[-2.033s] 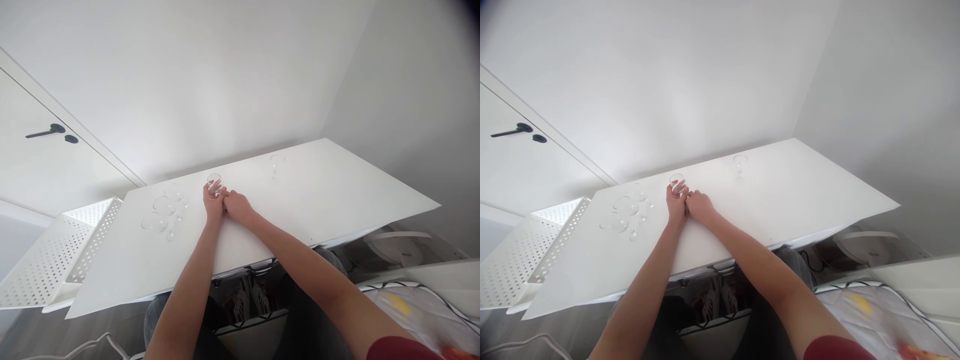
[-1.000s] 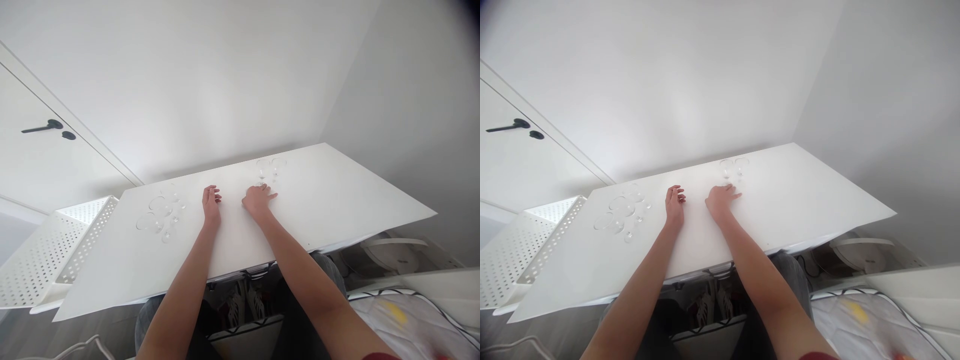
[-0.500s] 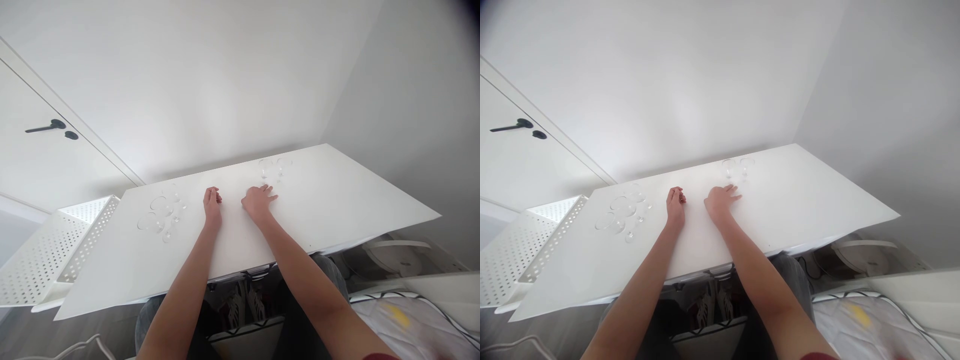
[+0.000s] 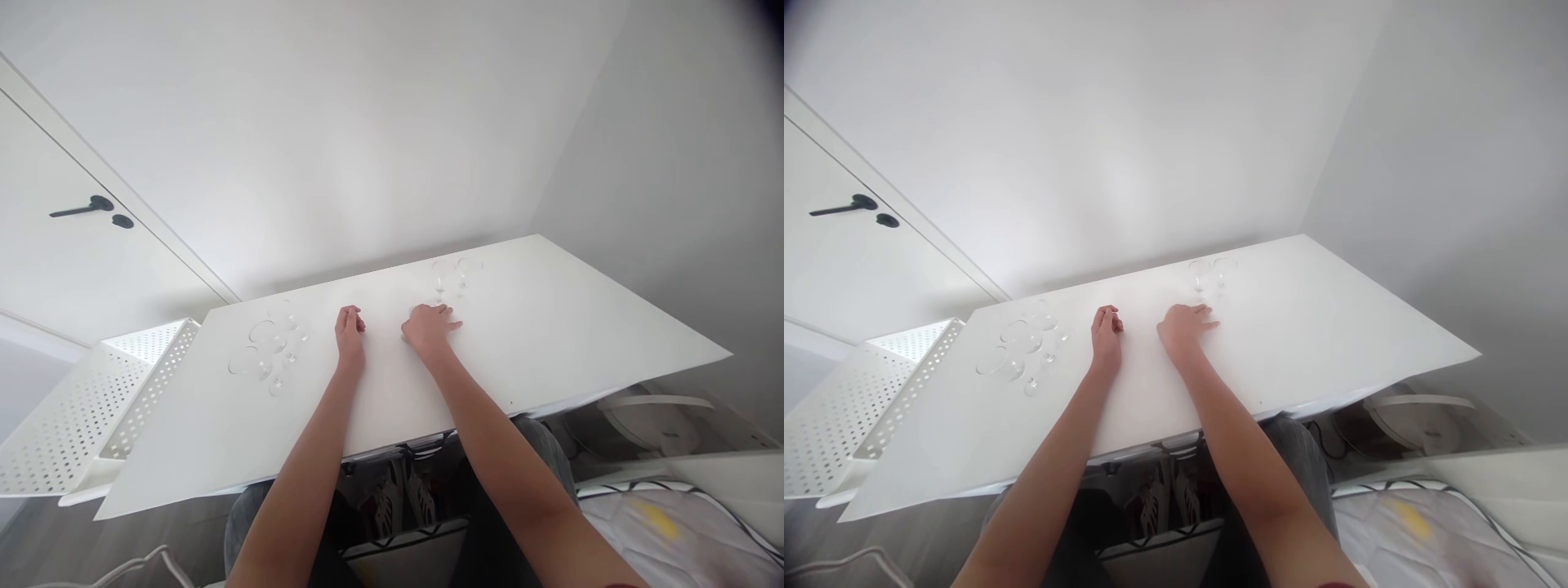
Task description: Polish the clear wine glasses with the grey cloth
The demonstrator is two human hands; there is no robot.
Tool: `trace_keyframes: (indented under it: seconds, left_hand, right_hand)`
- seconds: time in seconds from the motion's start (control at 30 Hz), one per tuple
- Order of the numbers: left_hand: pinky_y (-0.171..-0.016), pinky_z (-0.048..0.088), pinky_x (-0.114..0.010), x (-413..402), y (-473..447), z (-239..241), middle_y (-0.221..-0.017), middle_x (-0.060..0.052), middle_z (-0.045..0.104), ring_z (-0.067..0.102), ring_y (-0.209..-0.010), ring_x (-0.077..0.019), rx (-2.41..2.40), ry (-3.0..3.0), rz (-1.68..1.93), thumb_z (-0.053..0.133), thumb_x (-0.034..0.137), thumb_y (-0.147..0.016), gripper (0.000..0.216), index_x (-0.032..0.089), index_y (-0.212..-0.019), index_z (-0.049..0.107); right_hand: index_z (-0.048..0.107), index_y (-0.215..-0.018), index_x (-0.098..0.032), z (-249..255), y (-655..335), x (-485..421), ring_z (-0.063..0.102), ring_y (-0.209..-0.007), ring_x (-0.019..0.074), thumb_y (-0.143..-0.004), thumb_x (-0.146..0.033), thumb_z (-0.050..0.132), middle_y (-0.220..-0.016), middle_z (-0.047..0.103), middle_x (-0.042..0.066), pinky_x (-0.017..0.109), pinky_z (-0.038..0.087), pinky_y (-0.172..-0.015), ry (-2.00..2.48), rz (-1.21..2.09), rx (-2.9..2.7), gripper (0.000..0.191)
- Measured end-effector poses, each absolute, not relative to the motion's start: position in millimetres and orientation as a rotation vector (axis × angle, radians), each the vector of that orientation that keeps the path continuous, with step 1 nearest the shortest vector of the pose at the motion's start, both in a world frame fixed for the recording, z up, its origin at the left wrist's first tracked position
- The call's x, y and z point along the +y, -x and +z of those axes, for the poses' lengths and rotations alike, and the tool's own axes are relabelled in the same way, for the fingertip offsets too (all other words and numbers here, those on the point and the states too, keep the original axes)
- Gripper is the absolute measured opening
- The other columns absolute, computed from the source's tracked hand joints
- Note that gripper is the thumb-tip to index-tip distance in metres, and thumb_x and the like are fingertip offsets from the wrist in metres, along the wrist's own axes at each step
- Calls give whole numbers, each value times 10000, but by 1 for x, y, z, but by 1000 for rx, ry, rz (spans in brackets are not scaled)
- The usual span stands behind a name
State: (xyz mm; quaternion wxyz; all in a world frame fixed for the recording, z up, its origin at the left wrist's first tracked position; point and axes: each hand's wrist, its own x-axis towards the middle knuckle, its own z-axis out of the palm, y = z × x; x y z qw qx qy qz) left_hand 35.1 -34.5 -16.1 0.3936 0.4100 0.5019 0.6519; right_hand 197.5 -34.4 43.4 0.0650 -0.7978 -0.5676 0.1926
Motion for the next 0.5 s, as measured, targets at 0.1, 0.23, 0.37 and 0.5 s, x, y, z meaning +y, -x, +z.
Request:
trace_keyframes:
  seconds: [0.1,0.23,0.37,0.5]
  left_hand:
    - [-678,426,-302,-35,-36,-15,-690,9,480,482,-654,-155,1270,-1033,1654,593,514,-976,279,263,-859,629]
    - [-651,411,-267,-37,-39,-13,-700,12,478,470,-649,-133,1254,-1013,1674,593,481,-984,277,240,-855,638]
    - [-643,413,-230,-36,-37,-12,-741,16,493,478,-642,-99,1182,-893,1731,622,430,-963,239,218,-855,637]
    - [-643,460,-246,-31,-29,-16,-756,16,521,513,-618,-100,1086,-531,1788,620,400,-931,190,218,-880,611]
  right_hand:
    - [683,-1179,-54,44,-191,-47,541,-1336,443,-882,-103,502,-1381,579,340,638,381,-1048,2319,366,-1733,351]
    - [673,-1000,-124,40,-175,-62,705,-914,294,-869,-72,499,-928,700,171,420,475,-843,2102,388,-1932,223]
    - [629,-1083,-166,35,-161,-62,692,-843,249,-904,-123,516,-984,695,122,330,440,-687,1819,391,-2125,216]
    - [595,-1263,-211,42,-151,-63,678,-905,228,-945,-186,521,-1145,690,98,317,456,-726,1453,415,-2199,328]
